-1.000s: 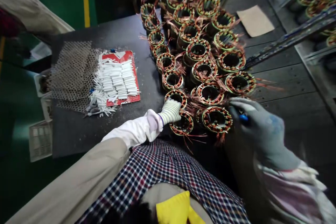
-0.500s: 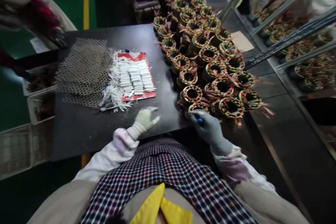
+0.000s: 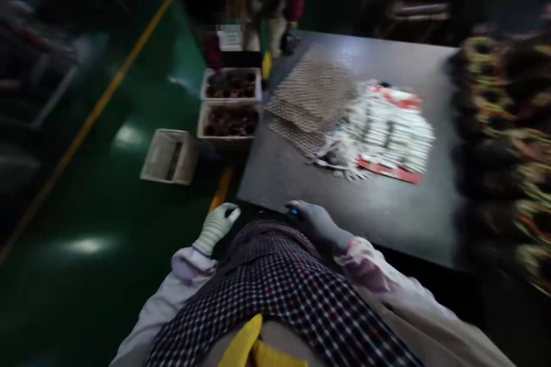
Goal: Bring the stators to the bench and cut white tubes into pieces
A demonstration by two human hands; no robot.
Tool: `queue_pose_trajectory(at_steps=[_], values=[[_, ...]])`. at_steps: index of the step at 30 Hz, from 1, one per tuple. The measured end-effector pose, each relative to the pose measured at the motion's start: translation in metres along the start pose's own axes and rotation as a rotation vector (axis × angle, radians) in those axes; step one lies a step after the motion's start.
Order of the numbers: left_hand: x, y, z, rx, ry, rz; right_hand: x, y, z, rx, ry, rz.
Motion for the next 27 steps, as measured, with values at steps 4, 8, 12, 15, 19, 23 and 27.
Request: queue_pose_trajectory(at_steps=[4,8,12,15,19,23,27], values=[[0.043,0.080,0.047,0.060,-0.025,-0.018,-0.032,0.084,-0.003,-0.049,-0.005,0.036],[0.085,0.151,0.097,0.137,0.032,0.037,-0.051,0.201,0.040,-0.042,0.047,0.074],[0.125,0.241,0.127,0.151,0.131,0.079,-0.062,0.340,0.087,-0.081,0.070,0.136],[0.145,0.347,0.136,0.136,0.267,0.085,-0.076,0.428,0.077,-0.184,-0.036,0.188],[0.136,0.515,0.148,0.136,0.457,0.106,-0.087,0.506,0.010,-0.370,-0.121,0.160],[0.085,0.628,0.170,0.138,0.493,0.244,-0.096,0.567,-0.073,-0.649,-0.200,0.095],[0.047,0.658,0.189,0.132,0.500,0.351,-0.123,0.625,-0.127,-0.735,-0.270,0.180]])
Point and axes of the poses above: each hand's wrist, its own y-axis towards the middle knuckle, its own x-axis out of the back of the hand, z = x × y, the point moved 6 cm from there along y, towards the middle knuckle, and after that the axes turned 7 degrees about y, right-handed, at the moved point
